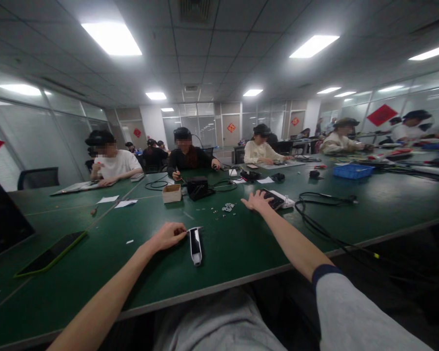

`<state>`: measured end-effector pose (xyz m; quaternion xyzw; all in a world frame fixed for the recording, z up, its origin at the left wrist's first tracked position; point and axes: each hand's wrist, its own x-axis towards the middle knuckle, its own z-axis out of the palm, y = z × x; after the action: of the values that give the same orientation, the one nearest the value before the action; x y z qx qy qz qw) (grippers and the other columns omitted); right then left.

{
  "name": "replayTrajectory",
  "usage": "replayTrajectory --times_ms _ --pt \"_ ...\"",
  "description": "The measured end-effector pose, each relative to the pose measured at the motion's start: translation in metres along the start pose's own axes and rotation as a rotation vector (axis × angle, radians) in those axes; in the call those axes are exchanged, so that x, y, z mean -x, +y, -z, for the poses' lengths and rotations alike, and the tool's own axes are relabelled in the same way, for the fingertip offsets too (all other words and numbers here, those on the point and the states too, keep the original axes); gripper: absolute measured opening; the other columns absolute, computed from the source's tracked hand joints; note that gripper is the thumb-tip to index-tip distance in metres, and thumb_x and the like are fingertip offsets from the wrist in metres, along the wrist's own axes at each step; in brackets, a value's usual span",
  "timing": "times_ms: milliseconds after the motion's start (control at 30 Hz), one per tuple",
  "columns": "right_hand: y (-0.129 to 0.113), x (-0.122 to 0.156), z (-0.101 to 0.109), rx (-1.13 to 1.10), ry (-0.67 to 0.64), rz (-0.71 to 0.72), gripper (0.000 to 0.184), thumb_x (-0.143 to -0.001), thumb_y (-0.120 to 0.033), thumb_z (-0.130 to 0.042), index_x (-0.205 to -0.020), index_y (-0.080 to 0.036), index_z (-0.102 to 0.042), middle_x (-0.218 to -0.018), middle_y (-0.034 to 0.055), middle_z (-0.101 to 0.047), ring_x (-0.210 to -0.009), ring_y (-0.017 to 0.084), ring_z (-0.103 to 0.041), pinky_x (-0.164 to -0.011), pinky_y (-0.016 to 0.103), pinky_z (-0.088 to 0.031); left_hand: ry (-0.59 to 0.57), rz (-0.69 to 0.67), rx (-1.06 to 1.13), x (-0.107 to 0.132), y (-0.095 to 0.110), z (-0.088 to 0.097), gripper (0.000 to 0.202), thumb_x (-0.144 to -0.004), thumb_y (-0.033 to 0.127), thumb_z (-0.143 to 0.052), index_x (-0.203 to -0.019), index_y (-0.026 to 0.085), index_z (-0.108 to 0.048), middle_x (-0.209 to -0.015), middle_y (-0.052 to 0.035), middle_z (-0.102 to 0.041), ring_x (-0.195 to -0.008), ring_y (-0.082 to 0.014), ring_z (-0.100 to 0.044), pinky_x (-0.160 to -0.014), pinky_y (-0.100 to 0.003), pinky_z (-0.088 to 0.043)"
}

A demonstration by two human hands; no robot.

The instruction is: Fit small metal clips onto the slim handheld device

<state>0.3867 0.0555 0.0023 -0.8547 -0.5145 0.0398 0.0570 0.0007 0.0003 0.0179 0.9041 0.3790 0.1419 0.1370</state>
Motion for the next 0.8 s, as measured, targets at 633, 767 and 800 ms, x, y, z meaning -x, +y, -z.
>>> replayTrajectory --times_ms 633,767,800 --pt "-0.025 0.014 -0.011 0.048 0.003 0.232 0.08 -0.084 -0.069 -0.023 -0.142 -0.014 -0.028 -0.149 0.0211 -0.009 -0.133 0.043 -0.001 -0.094 0.071 0.0 -0.007 0.018 -0.018 0.0 0.006 0.002 0.032 -0.082 0.04 -0.045 -0.086 0.015 -0.065 -0.066 -0.0014 -0.064 -0.061 -0.0141 -0.057 -0.059 -0.022 -0.043" --pt "-0.026 0.015 -0.013 0.05 -0.002 0.233 0.082 -0.083 -0.071 -0.021 -0.142 -0.014 -0.029 -0.149 0.0204 -0.01 -0.133 0.043 -0.001 -0.095 0.07 0.0 -0.009 0.016 -0.038 0.0 0.007 0.003 0.031 -0.082 0.039 -0.045 -0.086 0.015 -0.065 -0.068 -0.0024 -0.064 -0.062 -0.0143 -0.057 -0.06 -0.023 -0.043" --pt "-0.026 0.015 -0.014 0.051 0.003 0.234 0.082 -0.083 -0.071 -0.021 -0.141 -0.014 -0.03 -0.148 0.0208 -0.011 -0.133 0.043 -0.001 -0.095 0.07 0.0 -0.008 0.017 -0.043 -0.001 0.007 0.003 0.031 -0.082 0.038 -0.045 -0.086 0.015 -0.065 -0.069 -0.0025 -0.064 -0.062 -0.0143 -0.057 -0.06 -0.023 -0.043"
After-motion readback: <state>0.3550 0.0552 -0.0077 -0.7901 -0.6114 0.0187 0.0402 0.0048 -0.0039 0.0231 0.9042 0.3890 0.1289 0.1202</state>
